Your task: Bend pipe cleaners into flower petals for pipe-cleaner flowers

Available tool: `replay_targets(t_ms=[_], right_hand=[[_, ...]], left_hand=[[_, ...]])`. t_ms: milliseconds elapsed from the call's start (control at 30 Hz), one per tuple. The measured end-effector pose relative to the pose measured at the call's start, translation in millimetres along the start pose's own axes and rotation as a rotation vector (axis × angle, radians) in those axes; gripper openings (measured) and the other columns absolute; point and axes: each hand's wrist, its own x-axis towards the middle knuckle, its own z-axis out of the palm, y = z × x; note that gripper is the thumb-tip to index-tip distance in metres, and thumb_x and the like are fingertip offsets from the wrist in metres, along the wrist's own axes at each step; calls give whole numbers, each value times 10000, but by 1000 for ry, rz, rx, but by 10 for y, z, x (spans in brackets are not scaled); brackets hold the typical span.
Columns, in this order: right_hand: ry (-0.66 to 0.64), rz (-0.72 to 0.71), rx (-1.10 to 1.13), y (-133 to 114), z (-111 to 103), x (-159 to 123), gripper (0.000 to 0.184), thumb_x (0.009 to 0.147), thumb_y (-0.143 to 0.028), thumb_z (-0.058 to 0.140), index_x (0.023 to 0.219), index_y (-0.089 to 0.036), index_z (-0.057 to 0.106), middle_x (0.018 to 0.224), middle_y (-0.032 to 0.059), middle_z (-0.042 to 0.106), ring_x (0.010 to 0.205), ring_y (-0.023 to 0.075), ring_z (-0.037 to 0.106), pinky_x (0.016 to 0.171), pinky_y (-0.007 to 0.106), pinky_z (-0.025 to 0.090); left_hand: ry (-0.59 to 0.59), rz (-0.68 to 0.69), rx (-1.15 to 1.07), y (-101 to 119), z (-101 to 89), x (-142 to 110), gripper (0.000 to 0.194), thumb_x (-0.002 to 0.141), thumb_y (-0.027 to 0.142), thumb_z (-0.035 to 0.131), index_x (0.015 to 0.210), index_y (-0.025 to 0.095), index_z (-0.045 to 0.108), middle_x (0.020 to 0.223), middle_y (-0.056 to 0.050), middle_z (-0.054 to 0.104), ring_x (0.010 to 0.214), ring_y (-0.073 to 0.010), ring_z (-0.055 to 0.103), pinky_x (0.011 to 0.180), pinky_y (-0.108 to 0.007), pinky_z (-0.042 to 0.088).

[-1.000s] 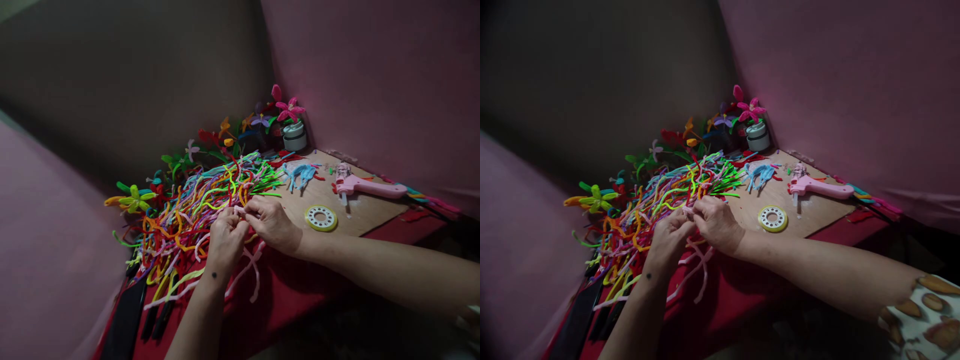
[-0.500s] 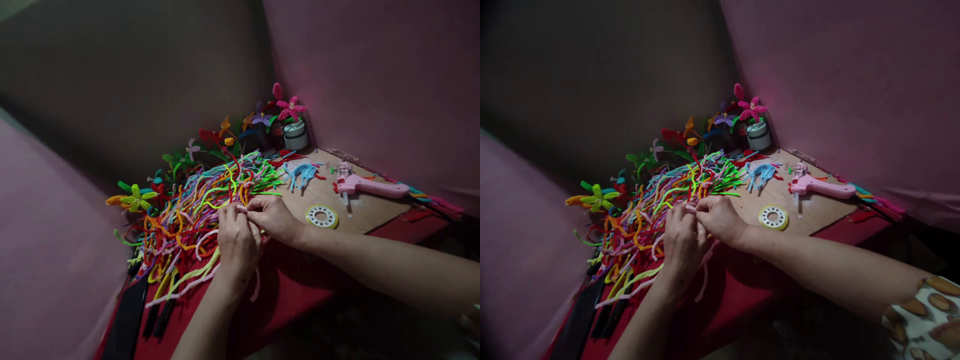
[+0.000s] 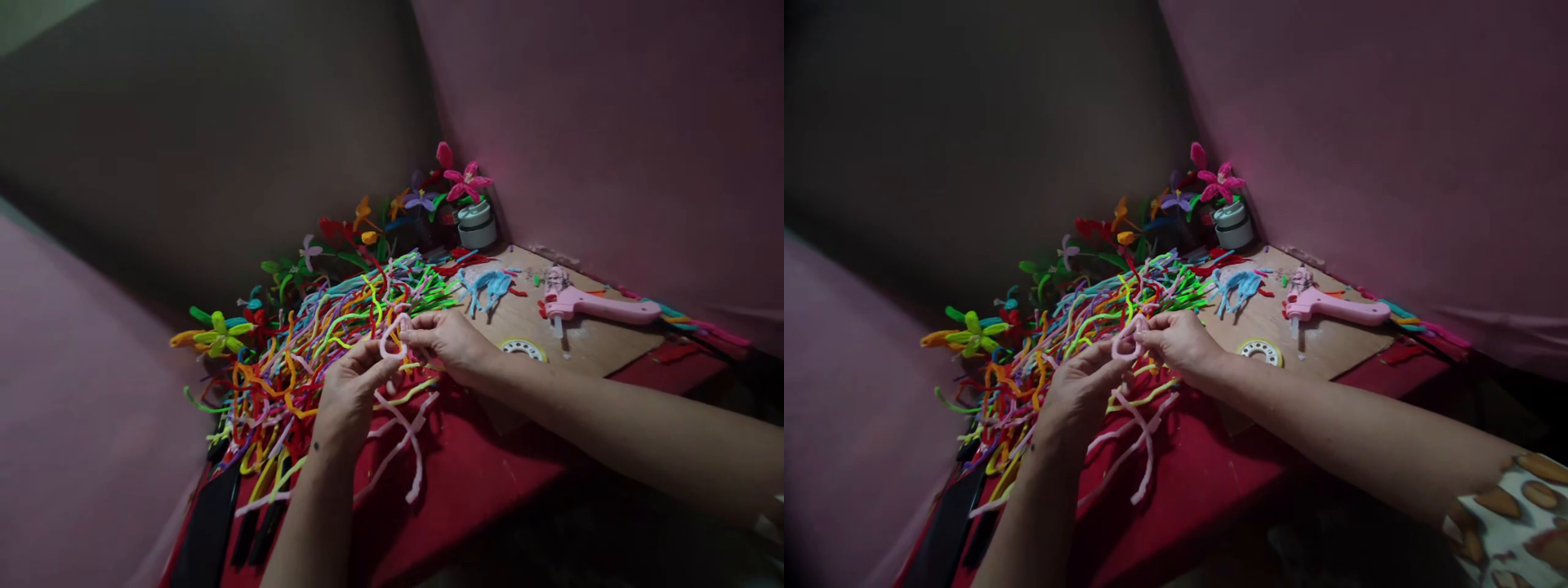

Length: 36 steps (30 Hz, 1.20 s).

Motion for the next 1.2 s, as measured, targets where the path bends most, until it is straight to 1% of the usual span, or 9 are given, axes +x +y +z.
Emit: replay_targets(t_ms=[167,367,467,533,633,700,933,1100,1200], right_hand=[[12,-44,-83,53,-4,-10,159,610,-261,645,594,-120,573,474,-46,467,415,41,339,415,202,232],[-37,-1,-84,67,-2,-14,121,591,-216,653,567,-111,599,453,-41,486,394,39,344,400,200,233],[-96,96,19,78,-4,-8,123,570,-205,662,551,-113,583,433,-42,479,368,43,352,386,204,234],[-158,164,111,79,-2,-10,115,553,-192,670,563,-114,585,437,-44,479,367,47,362,389,207,248],[-169,195,165,60,9,-23,123,536,-177,682,541,-116,575,430,-43,474,363,47,358,389,211,248],[-116,189,149,41,13,-29,137,540,-184,694,528,-113,577,416,-38,475,356,44,342,380,211,220],[-81,195,169,15,-17,-4,90,606,-147,645,547,-102,594,456,-7,523,387,58,390,399,212,262],[-29,288,275,-88,-8,-12,115,680,-68,558,571,-103,565,480,-5,513,409,64,423,424,211,285],[10,291,319,-137,-8,-10,140,687,-45,542,560,-105,547,460,-8,499,401,67,431,427,211,283]], left_hand=[[109,80,122,-9,121,-53,131,703,273,631,708,145,604,547,21,543,513,-88,472,518,-218,387],[222,484,668,-89,176,-99,114,749,251,577,660,181,563,637,14,531,603,-106,486,612,-233,396],[233,558,735,-75,145,-89,121,764,231,561,652,186,549,714,-4,531,684,-121,510,653,-236,408],[220,545,680,-57,121,-77,113,766,235,565,665,185,556,836,-26,549,783,-136,528,708,-247,419],[83,446,519,-65,103,-58,74,790,248,537,816,195,582,914,-40,581,859,-156,549,775,-277,428],[29,375,452,-94,101,-45,116,794,258,525,881,200,574,857,-35,600,823,-158,564,766,-285,439],[57,287,390,-119,75,-22,148,717,235,591,858,205,556,756,-5,592,688,-131,554,670,-255,441],[-80,145,264,-69,28,-2,386,707,222,612,1080,208,513,604,51,482,539,-93,453,521,-212,376],[-142,45,200,-55,-6,10,409,710,224,616,1105,195,513,588,61,445,528,-84,428,508,-206,367]])
